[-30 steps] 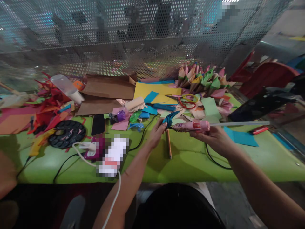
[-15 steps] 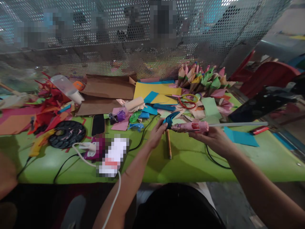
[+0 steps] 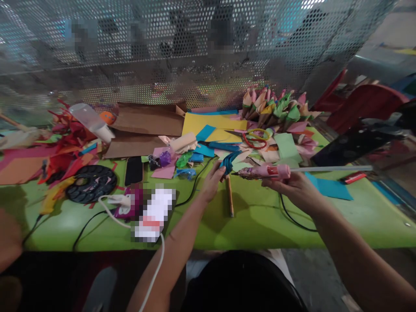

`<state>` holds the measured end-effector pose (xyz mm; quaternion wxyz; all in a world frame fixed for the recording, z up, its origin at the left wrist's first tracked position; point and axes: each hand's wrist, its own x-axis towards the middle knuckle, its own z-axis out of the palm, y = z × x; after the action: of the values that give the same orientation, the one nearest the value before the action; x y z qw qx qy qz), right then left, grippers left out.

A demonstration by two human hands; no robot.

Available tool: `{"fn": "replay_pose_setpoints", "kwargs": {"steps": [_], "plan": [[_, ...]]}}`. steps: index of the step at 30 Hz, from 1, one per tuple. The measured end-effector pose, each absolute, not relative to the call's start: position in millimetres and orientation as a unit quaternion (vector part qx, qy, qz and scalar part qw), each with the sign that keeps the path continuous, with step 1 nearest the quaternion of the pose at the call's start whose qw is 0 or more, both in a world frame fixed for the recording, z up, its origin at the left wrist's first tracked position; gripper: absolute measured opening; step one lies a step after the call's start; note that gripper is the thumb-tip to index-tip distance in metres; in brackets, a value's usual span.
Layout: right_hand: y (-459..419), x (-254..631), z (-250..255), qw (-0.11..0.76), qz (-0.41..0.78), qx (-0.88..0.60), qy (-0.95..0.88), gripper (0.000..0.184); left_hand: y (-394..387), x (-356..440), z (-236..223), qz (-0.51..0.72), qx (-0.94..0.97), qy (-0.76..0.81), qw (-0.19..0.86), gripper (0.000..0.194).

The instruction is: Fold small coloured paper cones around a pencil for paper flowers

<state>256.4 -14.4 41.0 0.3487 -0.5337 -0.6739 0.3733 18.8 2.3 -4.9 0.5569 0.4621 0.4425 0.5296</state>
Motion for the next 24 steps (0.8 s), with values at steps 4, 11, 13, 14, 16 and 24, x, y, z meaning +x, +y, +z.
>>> {"fn": "replay_pose_setpoints", "kwargs": {"steps": [4, 11, 13, 14, 16, 24], "plan": [[-9.5, 265.0, 35.0, 0.345, 0.407, -0.553, -0.639, 0.061, 3.3, 16.3, -3.7, 0.537, 0.458, 0.435, 0.559, 0.032], [4.8, 272.3, 10.7, 0.279, 0.34, -0.657, -0.613, 0.07, 5.6, 12.6, -7.7, 0.538, 0.482, 0.413, 0.554, 0.036], [6.9, 275.8, 4.8, 0.249, 0.284, -0.661, -0.648, 0.065, 5.6, 12.5, -8.1, 0.538, 0.481, 0.411, 0.557, 0.038], [7.0, 277.8, 3.3, 0.232, 0.248, -0.66, -0.67, 0.061, 5.5, 12.5, -7.8, 0.538, 0.482, 0.41, 0.556, 0.039], [5.6, 281.2, 3.8, 0.209, 0.162, -0.658, -0.705, 0.048, 5.0, 12.9, -6.3, 0.537, 0.488, 0.409, 0.554, 0.041], [-11.0, 242.6, 35.2, 0.398, 0.178, -0.484, -0.759, 0.018, 5.5, 17.2, -7.9, 0.531, 0.496, 0.413, 0.549, 0.035]]}}
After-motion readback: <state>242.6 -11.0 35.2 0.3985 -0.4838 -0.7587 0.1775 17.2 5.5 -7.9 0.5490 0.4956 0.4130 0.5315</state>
